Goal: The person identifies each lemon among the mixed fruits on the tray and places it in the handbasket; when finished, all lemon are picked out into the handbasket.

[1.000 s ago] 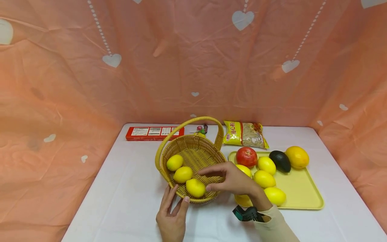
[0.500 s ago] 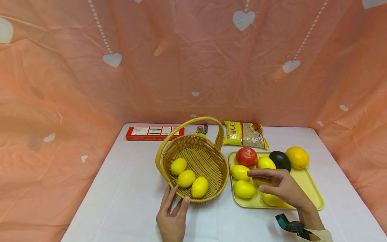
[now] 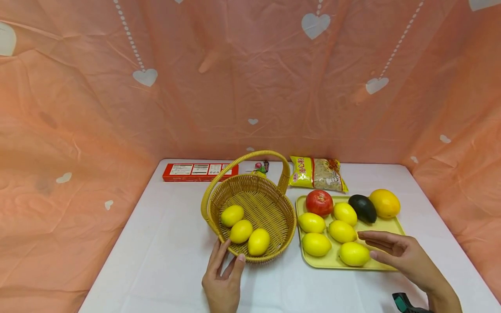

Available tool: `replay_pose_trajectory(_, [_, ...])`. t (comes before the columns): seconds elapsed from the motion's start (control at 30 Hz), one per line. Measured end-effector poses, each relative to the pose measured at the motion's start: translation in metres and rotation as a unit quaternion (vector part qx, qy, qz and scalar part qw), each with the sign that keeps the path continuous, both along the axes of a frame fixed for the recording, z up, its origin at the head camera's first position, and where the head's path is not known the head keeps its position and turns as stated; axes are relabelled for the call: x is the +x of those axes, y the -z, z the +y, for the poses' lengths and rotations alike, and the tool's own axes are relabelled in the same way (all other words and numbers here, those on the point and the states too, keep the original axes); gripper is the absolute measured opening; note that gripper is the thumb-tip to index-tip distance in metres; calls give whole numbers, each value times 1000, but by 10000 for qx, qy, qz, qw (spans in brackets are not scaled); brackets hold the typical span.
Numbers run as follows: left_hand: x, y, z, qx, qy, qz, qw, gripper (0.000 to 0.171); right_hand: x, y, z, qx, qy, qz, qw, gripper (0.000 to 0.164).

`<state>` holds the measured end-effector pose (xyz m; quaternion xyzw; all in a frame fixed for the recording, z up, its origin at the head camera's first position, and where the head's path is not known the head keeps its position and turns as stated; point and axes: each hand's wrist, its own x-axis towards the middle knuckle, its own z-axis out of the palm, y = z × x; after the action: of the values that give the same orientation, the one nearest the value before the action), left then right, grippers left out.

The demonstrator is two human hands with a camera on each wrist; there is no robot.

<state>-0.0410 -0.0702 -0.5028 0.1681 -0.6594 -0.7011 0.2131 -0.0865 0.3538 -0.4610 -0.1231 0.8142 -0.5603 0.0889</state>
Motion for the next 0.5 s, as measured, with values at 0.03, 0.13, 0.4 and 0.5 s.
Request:
replay_pose_trajectory(0.03, [0,0,0,-2,-1,-4,10000,47,0,3,2,-30,-39,-40,10000,40])
replay_pose_trajectory(0.13, [0,0,0,6,-8,-15,10000,47,0,13,6,-223,-186,-269,9992,43])
replay_pose_trajectory(0.4, [1,-2,0,21,-6,14,10000,46,-2,28,6,-290,-518,-685,9959,48])
replay_pose_trajectory(0.5, [1,-2,0,14,-5,59,10000,46,-3,28,4,-150,-409,-752,9962,50])
